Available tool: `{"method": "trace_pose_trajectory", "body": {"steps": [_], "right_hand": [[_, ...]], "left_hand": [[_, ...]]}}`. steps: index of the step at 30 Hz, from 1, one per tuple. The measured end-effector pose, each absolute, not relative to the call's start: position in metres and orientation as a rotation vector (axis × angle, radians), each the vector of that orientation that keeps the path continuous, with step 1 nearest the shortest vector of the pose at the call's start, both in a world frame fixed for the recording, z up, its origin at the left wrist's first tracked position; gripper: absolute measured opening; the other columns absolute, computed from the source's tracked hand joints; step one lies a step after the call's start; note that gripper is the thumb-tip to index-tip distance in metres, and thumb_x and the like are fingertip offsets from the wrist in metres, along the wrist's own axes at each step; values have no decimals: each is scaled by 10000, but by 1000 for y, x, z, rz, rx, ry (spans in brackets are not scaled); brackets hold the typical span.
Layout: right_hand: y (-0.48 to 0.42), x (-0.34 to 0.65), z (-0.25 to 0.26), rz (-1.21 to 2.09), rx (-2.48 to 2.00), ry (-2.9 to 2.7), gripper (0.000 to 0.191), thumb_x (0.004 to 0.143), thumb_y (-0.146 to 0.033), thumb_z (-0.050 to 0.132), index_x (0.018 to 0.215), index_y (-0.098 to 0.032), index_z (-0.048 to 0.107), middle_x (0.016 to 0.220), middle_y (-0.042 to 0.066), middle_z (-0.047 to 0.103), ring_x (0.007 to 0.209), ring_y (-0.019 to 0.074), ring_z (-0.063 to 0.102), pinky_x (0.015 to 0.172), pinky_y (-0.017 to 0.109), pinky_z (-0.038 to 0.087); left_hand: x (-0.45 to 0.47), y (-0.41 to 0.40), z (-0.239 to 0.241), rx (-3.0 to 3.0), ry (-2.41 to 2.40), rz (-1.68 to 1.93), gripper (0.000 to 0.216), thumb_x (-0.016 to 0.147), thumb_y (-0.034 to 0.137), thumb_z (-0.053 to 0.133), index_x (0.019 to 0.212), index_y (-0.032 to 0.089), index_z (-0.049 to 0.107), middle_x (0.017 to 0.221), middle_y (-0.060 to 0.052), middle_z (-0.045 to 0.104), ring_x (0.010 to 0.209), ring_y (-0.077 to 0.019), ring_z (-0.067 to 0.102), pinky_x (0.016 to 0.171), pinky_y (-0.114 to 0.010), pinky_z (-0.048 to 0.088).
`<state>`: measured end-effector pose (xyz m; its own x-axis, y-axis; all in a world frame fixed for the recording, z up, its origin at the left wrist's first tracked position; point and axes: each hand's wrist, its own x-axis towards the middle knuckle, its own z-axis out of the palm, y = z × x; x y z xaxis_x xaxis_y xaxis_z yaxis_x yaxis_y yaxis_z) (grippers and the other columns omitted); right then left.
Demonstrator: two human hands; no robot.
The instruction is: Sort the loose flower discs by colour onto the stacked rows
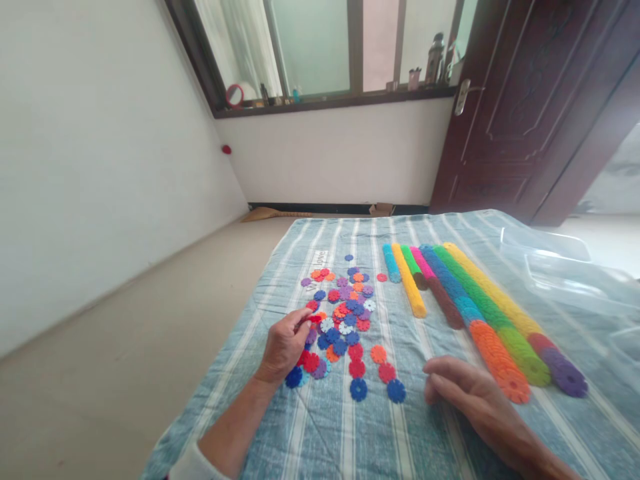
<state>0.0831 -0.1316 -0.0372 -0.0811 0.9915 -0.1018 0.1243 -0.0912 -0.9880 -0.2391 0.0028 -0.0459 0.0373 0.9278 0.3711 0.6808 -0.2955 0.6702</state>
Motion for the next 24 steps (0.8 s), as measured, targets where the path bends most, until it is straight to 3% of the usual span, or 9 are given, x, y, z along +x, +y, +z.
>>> {"method": "trace_pose_trajectory", "body": {"steps": [4, 12, 24], "right_hand": [[-132, 84, -39, 1290, -1323, -1310, 344, 827, -564, 622, 917, -236, 669, 707, 19, 699, 708, 200, 637, 697, 293, 512], [-132, 85, -37, 1296, -1363, -1312, 348, 826, -573, 620, 916, -240, 669, 714, 18, 707, 712, 199, 645, 702, 289, 523], [-132, 83, -38, 1298, -1373, -1276, 374, 809, -612, 630, 889, -251, 689, 693, 25, 701, 696, 217, 641, 695, 319, 530]], "left_hand": [[-239, 3, -46, 1954, 1628, 1132, 314, 787, 340, 558, 1012, 187, 716, 926, -45, 773, 812, -190, 724, 793, -300, 589], [-236, 1, -40, 2068, 1618, 1119, 255, 821, 354, 532, 881, 194, 722, 892, -45, 765, 804, -184, 708, 821, -302, 569], [-234, -2, -31, 2055, 1572, 982, 222, 813, 339, 551, 902, 197, 697, 792, 0, 712, 651, -130, 646, 669, -236, 539]]}}
